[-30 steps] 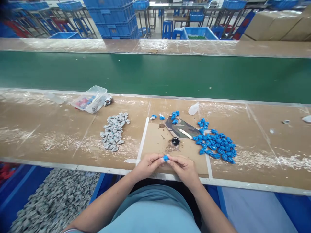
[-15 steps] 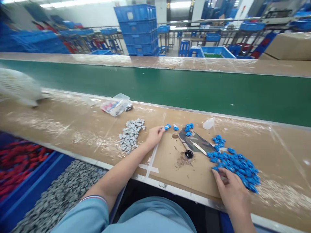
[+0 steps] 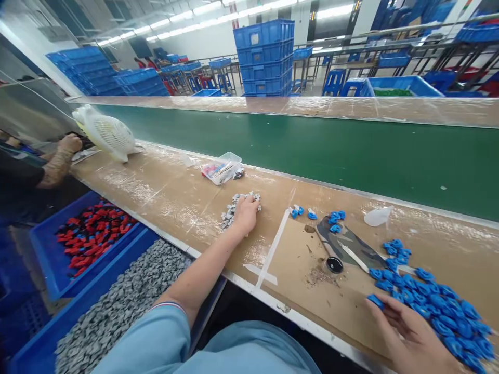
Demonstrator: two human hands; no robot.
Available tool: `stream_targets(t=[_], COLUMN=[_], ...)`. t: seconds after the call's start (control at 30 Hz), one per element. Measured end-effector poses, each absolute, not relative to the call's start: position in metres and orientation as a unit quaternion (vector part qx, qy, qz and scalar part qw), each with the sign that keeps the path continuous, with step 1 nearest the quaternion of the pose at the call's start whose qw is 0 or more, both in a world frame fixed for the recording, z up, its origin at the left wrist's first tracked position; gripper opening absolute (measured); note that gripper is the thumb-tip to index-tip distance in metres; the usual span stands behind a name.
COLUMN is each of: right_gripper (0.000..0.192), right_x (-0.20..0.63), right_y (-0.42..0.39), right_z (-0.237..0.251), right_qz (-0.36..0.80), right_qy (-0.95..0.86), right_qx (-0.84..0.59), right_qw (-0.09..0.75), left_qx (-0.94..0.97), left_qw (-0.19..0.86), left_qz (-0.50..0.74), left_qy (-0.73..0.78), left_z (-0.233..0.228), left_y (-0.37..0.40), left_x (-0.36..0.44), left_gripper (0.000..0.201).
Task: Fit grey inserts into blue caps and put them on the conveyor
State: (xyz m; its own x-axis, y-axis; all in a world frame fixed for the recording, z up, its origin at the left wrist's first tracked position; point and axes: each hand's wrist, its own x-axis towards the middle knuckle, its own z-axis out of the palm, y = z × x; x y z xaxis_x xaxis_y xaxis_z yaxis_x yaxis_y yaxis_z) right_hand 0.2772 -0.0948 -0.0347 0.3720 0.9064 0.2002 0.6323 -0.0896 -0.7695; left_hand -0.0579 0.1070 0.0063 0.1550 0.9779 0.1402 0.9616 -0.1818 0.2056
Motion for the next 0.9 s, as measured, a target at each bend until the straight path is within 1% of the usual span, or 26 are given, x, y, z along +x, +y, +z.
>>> stream_targets(t=[0.1, 0.17, 0.27, 0.5, 0.6, 0.67, 0.77, 0.8, 0.9], right_gripper=[0.04, 0.039, 0.03, 0.025, 0.025, 0.026, 0.027, 0.027, 0.03], right_x=[0.263, 0.259, 0.255, 0.236, 0.234, 0.235, 0.235, 0.234, 0.234], right_y=[-0.09, -0.089, -0.084, -0.056, -0.049, -0.046, -0.044, -0.044, -0.044], right_z=[-0.021, -0.018, -0.012, 0.012, 0.015, 0.016, 0.016, 0.015, 0.015], right_qz=[0.224, 0.201, 0.154, 0.047, 0.025, 0.026, 0.04, 0.049, 0.111], right_qy=[-0.521, -0.54, -0.6, -0.695, -0.731, -0.743, -0.742, -0.734, -0.663], right_qx=[-0.707, -0.7, -0.675, -0.638, -0.613, -0.601, -0.599, -0.607, -0.664], right_qw=[0.423, 0.422, 0.401, 0.329, 0.299, 0.294, 0.298, 0.302, 0.328], left_qx=[0.774, 0.785, 0.8, 0.789, 0.781, 0.759, 0.685, 0.656, 0.555], left_qw=[0.04, 0.043, 0.061, 0.1, 0.125, 0.195, 0.36, 0.411, 0.55], left_qz=[0.124, 0.133, 0.152, 0.233, 0.285, 0.352, 0.434, 0.441, 0.436], left_qy=[0.62, 0.603, 0.577, 0.559, 0.541, 0.511, 0.462, 0.454, 0.446], left_z=[0.005, 0.002, -0.002, -0.001, 0.002, 0.002, -0.005, -0.007, -0.015], left_y=[0.114, 0.114, 0.112, 0.104, 0.09, 0.076, 0.053, 0.045, 0.023], left_x=[-0.061, -0.061, -0.06, -0.055, -0.053, -0.048, -0.037, -0.031, -0.014], left_gripper=[0.024, 0.021, 0.017, 0.024, 0.027, 0.021, 0.006, 0.005, 0.018])
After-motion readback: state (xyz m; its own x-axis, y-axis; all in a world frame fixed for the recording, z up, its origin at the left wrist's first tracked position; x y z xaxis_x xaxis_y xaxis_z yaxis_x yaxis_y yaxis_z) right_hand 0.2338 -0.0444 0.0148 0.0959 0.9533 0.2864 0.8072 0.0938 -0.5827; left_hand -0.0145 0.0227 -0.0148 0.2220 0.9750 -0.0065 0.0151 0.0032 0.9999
